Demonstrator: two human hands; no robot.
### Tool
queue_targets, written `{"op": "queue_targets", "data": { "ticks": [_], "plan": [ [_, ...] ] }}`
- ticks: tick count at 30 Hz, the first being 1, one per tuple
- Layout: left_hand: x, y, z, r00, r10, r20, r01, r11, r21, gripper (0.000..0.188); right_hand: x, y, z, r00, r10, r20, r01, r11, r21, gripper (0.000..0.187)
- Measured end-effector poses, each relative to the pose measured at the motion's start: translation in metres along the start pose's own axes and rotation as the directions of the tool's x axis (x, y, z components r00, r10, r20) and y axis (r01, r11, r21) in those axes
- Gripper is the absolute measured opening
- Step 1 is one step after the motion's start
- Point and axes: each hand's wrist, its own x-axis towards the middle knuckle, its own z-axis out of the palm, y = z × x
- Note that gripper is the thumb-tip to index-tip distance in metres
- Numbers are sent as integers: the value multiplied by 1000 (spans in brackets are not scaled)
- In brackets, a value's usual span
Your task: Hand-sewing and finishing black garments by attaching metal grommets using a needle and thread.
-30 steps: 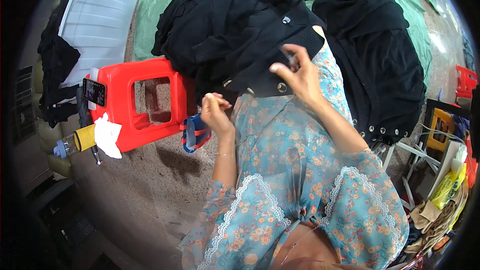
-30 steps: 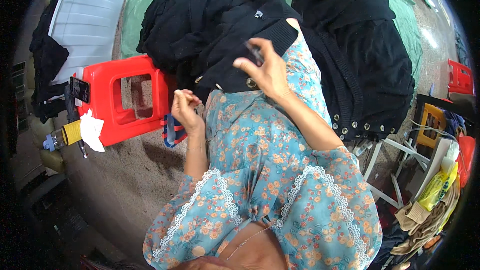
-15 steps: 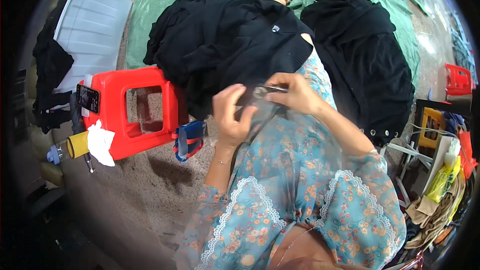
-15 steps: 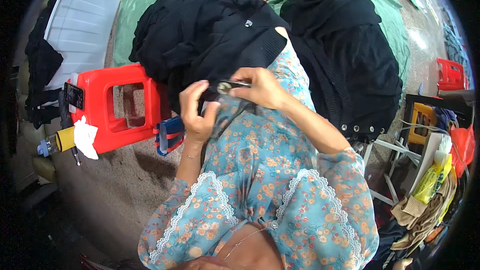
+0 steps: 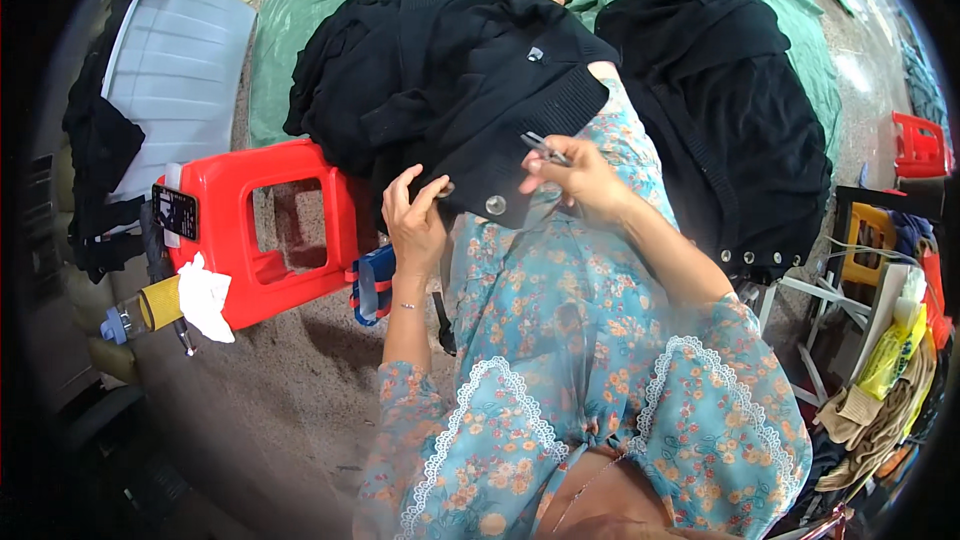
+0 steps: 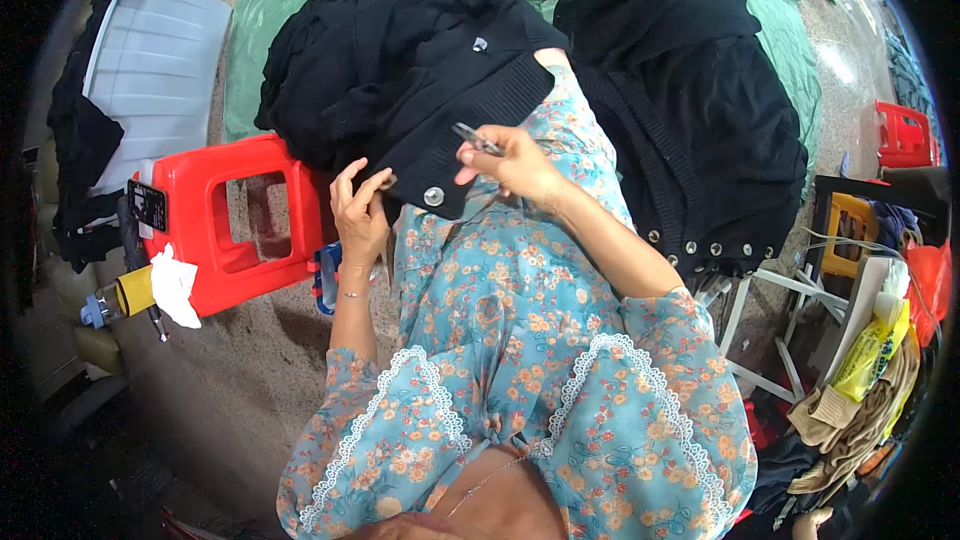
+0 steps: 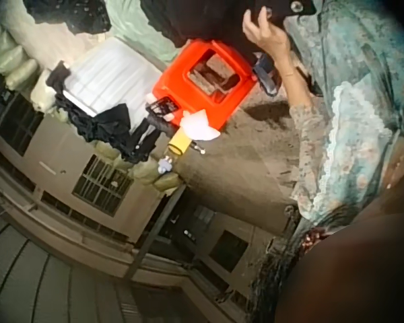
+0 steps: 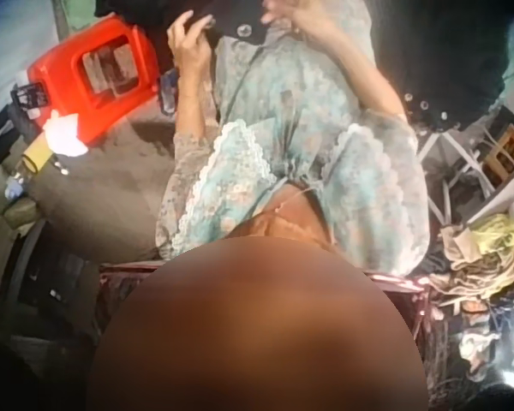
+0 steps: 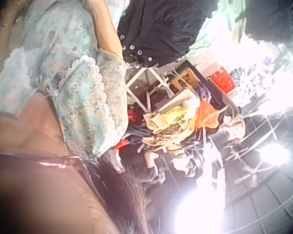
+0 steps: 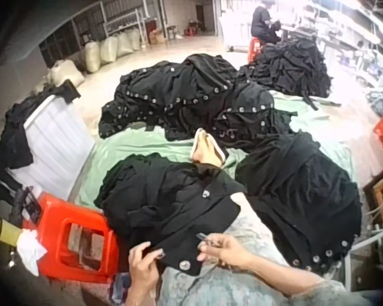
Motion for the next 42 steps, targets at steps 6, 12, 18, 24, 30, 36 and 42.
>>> {"op": "queue_targets", "data": {
  "ticks": [6,12,18,24,30,36,42],
  "plan": [
    [20,56,-8,993,52,104,-12,937,-350,35,15,34,19,997,-29,-70,32,999,42,13],
    [7,62,6,975,-56,215,87,986,-139,27,11,34,24,995,10,-102,-14,999,-39,14],
    [-6,62,-6,942,-214,257,284,917,-281,26,7,27,28,997,-42,-66,23,962,-273,12],
    [-5,57,-13,931,-158,330,258,924,-283,24,6,28,30,985,-173,-21,148,895,-422,17],
    [-12,52,-10,927,-187,325,284,916,-284,14,2,21,33,982,-189,5,169,865,-473,17],
    [-16,56,-1,920,-326,217,381,874,-302,9,0,23,34,970,-240,33,222,827,-516,20],
    [-19,47,7,833,-492,254,552,701,-452,3,-17,-4,40,929,-361,80,342,754,-560,29]
  ]
}}
